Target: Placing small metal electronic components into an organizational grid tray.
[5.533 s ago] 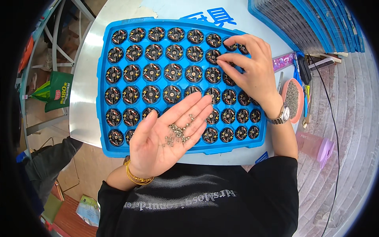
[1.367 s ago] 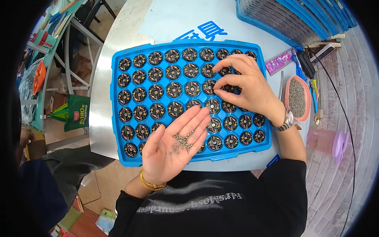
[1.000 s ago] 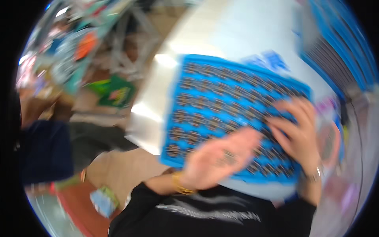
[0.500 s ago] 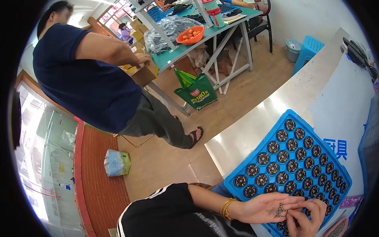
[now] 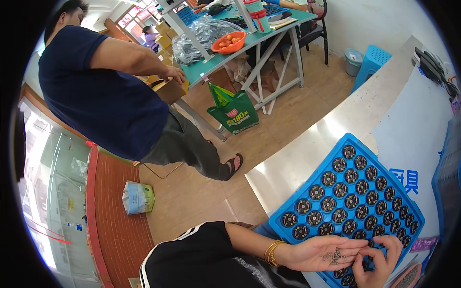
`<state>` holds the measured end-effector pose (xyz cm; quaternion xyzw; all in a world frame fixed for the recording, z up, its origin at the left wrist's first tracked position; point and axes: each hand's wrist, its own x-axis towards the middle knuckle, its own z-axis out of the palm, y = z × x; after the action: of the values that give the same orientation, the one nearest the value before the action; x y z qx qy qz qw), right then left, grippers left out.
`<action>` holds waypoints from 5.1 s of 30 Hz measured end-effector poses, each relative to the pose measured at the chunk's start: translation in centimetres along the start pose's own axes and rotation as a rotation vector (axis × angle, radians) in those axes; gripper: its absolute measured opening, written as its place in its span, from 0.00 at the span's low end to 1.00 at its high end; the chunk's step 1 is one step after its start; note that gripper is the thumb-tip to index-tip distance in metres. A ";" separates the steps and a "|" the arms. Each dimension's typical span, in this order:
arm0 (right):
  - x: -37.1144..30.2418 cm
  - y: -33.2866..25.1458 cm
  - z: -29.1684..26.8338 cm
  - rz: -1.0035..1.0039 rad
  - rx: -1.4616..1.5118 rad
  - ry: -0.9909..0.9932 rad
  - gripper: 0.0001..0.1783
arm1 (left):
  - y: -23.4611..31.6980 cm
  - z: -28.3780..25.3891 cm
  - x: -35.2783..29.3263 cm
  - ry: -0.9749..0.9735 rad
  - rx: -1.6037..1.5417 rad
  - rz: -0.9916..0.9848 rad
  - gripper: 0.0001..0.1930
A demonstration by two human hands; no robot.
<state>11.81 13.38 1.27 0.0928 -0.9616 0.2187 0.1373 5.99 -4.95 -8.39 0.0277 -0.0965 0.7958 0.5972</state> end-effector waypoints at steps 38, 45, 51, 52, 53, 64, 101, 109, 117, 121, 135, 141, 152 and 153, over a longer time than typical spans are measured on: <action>0.6 0.5 0.4 0.072 -0.054 0.166 0.13 | 1.8 4.9 0.0 0.256 0.348 0.024 0.41; 0.3 -0.8 1.0 0.218 -0.028 0.148 0.08 | 1.5 4.8 -0.3 0.237 0.348 0.029 0.42; 0.2 0.3 0.6 0.302 0.126 0.040 0.10 | 1.6 4.7 -0.3 0.246 0.337 -0.002 0.42; 0.3 0.6 0.3 0.241 0.121 0.023 0.09 | 1.6 4.7 -0.3 0.240 0.347 0.001 0.42; 0.3 1.1 0.0 0.180 0.116 0.005 0.09 | 1.6 4.6 -0.3 0.234 0.356 0.004 0.42; -1.9 4.9 -0.3 0.074 -0.032 -0.073 0.11 | 1.5 4.1 -0.3 0.151 0.267 0.124 0.37; 1.2 -0.3 1.2 -0.031 0.113 0.070 0.13 | 2.6 4.9 -0.3 0.210 0.234 0.021 0.35; -2.8 0.6 -0.5 -0.004 -0.153 -0.001 0.13 | -1.5 0.4 0.2 0.096 -0.051 0.041 0.27; -2.1 1.9 -1.1 0.056 -0.087 0.054 0.13 | 0.1 2.4 -0.1 0.270 0.073 0.076 0.29; -1.7 3.1 -1.6 0.108 0.026 0.050 0.11 | 1.6 5.1 0.0 0.360 0.276 0.136 0.38; -4.6 2.1 0.6 0.024 -0.078 -0.028 0.10 | 1.0 4.4 0.1 0.260 0.198 0.140 0.38; -4.4 1.7 -0.2 -0.087 -0.154 -0.043 0.13 | 1.3 4.4 0.1 0.235 0.212 0.135 0.39; 0.2 -0.1 1.1 -0.172 -0.024 0.056 0.15 | 2.2 4.8 -0.4 0.264 0.207 0.020 0.36; 0.2 -0.1 1.3 -0.210 -0.041 0.050 0.15 | 1.7 5.3 -0.4 0.341 0.192 0.066 0.35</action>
<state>11.37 12.73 0.23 0.1849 -0.9472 0.1854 0.1852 4.13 -6.74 -3.48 -0.0541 0.0815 0.8138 0.5729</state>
